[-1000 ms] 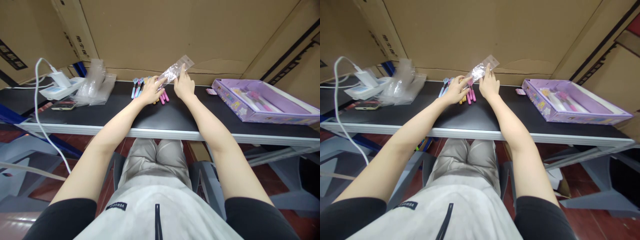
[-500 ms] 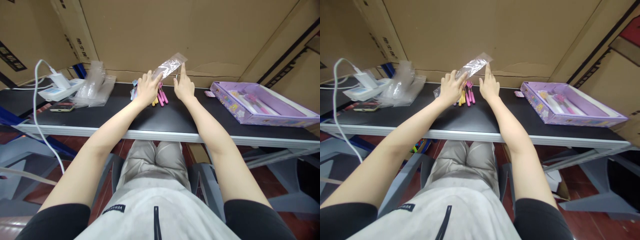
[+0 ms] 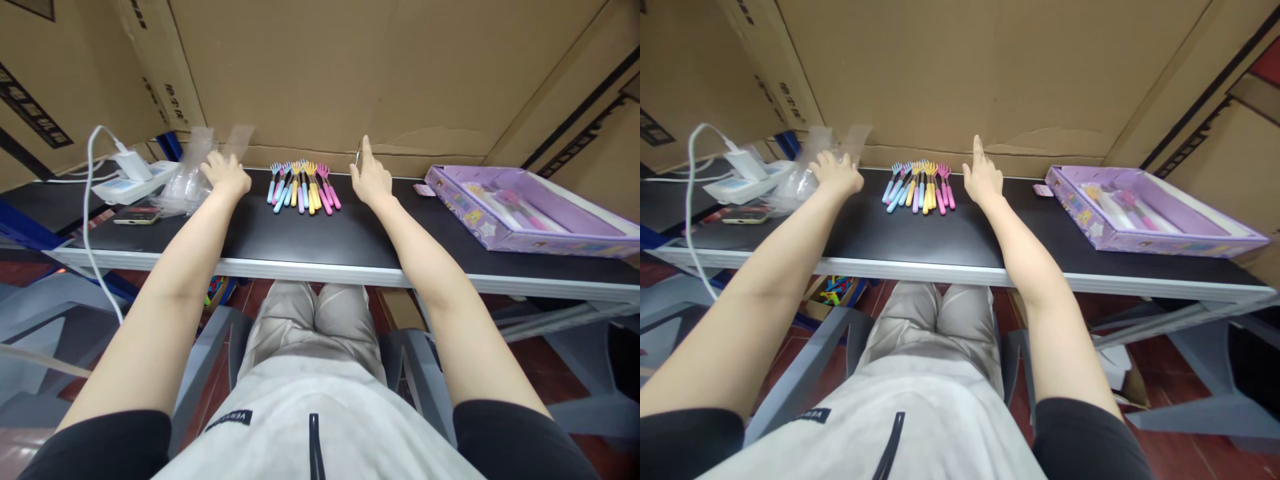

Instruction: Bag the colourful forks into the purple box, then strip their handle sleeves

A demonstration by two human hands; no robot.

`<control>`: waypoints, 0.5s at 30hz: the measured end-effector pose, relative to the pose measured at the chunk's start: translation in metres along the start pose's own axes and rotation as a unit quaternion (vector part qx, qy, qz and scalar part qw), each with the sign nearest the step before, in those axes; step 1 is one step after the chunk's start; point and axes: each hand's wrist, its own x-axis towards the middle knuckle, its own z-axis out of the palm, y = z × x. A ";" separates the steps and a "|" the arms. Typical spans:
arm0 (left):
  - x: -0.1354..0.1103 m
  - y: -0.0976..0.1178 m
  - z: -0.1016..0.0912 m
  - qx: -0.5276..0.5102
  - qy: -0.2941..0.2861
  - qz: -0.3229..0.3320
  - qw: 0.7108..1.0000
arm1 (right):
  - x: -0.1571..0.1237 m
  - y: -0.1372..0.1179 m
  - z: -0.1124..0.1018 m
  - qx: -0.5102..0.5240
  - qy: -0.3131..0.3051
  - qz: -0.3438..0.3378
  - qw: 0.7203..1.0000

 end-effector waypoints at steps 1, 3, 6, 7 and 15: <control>-0.001 -0.005 -0.001 0.039 -0.023 -0.026 0.999 | 0.001 0.002 0.003 0.011 0.006 -0.007 1.000; -0.004 -0.011 -0.002 0.107 -0.064 -0.065 0.990 | 0.002 0.005 0.005 0.023 0.008 -0.014 1.000; -0.005 -0.016 -0.001 0.156 -0.095 -0.077 0.980 | 0.000 0.003 0.003 0.019 -0.003 -0.008 1.000; -0.004 -0.016 0.000 0.164 -0.097 -0.073 0.979 | 0.000 0.002 0.002 0.016 -0.006 -0.006 1.000; 0.006 -0.018 0.008 0.191 -0.109 -0.048 0.974 | -0.004 -0.005 -0.006 0.026 -0.018 -0.009 0.999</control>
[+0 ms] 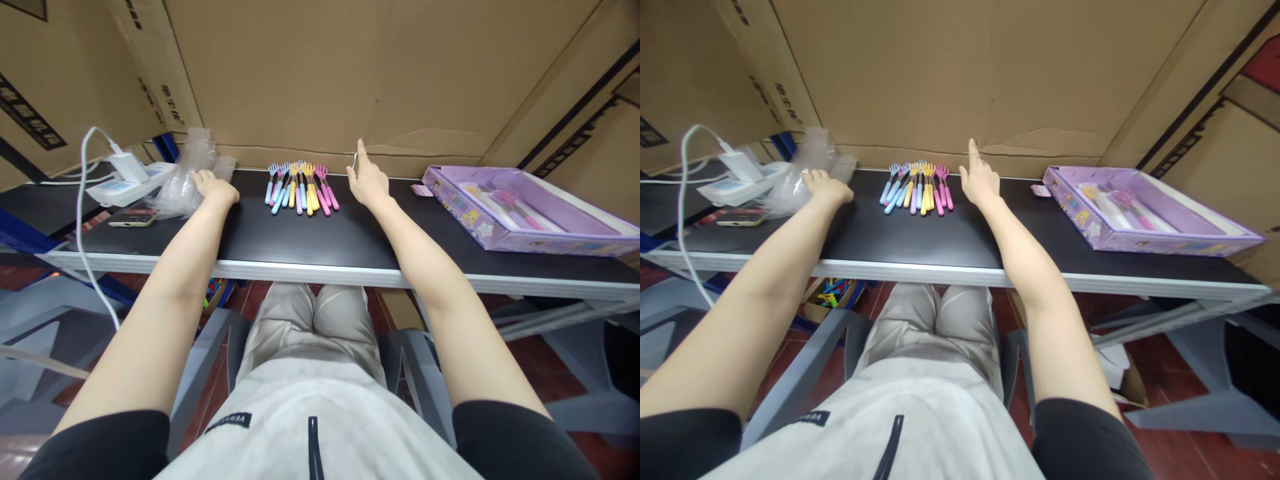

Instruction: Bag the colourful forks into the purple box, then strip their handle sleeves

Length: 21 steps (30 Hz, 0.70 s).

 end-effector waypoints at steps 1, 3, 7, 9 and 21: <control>0.001 0.000 0.000 0.002 0.003 0.001 1.000 | -0.001 -0.001 -0.001 -0.013 -0.009 0.009 1.000; 0.002 0.000 0.000 0.006 0.012 0.003 1.000 | -0.001 -0.003 -0.003 -0.043 -0.025 0.022 0.999; 0.007 -0.004 0.001 -0.016 0.015 0.005 1.000 | 0.000 0.001 0.000 -0.029 -0.007 0.005 1.000; 0.007 -0.007 0.001 -0.024 0.020 0.010 0.999 | 0.001 0.002 0.002 -0.016 -0.003 0.004 1.000; 0.032 -0.064 -0.032 -0.266 0.028 -0.051 0.962 | 0.003 0.009 0.007 -0.013 -0.005 0.006 1.000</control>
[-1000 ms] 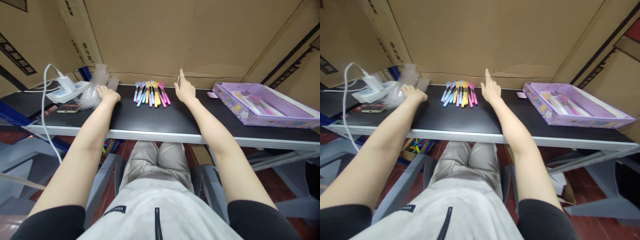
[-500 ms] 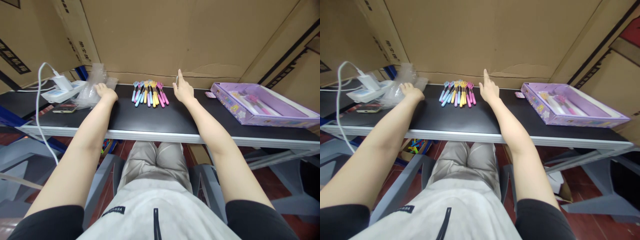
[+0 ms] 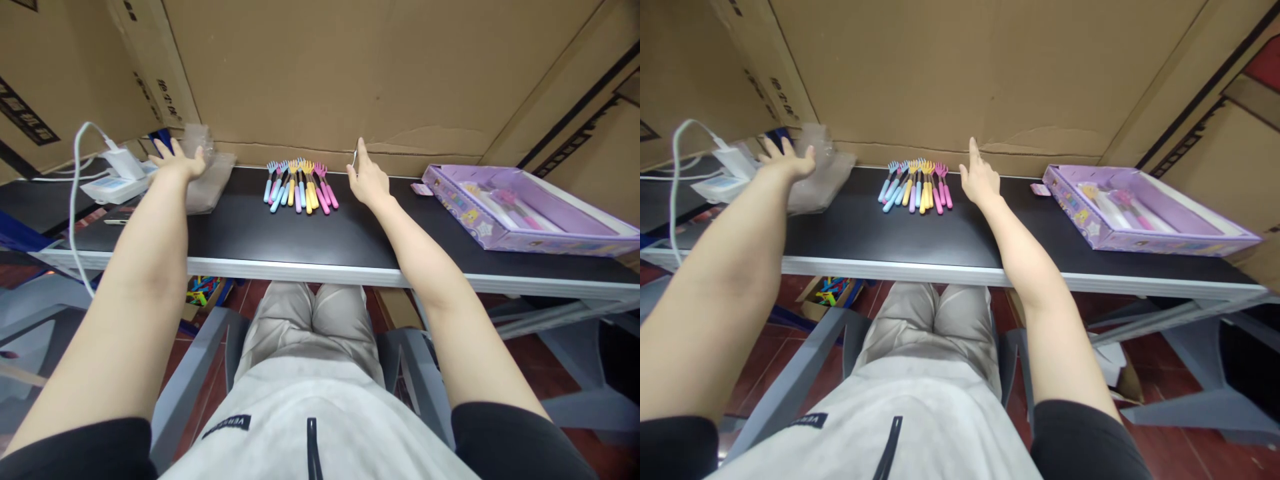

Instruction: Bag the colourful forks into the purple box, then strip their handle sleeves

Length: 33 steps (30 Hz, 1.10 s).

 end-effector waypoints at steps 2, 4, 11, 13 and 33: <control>0.011 -0.013 -0.003 -0.012 0.012 0.010 1.000 | 0.000 0.000 0.000 0.005 0.002 -0.008 1.000; 0.017 -0.023 -0.004 -0.009 0.011 0.014 1.000 | -0.001 0.000 -0.002 0.013 0.006 -0.012 1.000; 0.008 -0.038 -0.005 0.009 -0.033 -0.017 0.999 | -0.004 -0.006 -0.008 0.006 -0.006 0.019 1.000; 0.008 -0.041 -0.007 0.014 -0.033 -0.008 0.999 | -0.004 -0.007 -0.010 0.000 -0.014 0.028 1.000; 0.011 0.007 0.050 0.275 -0.049 0.289 0.916 | -0.019 -0.030 -0.036 -0.030 -0.071 0.074 0.994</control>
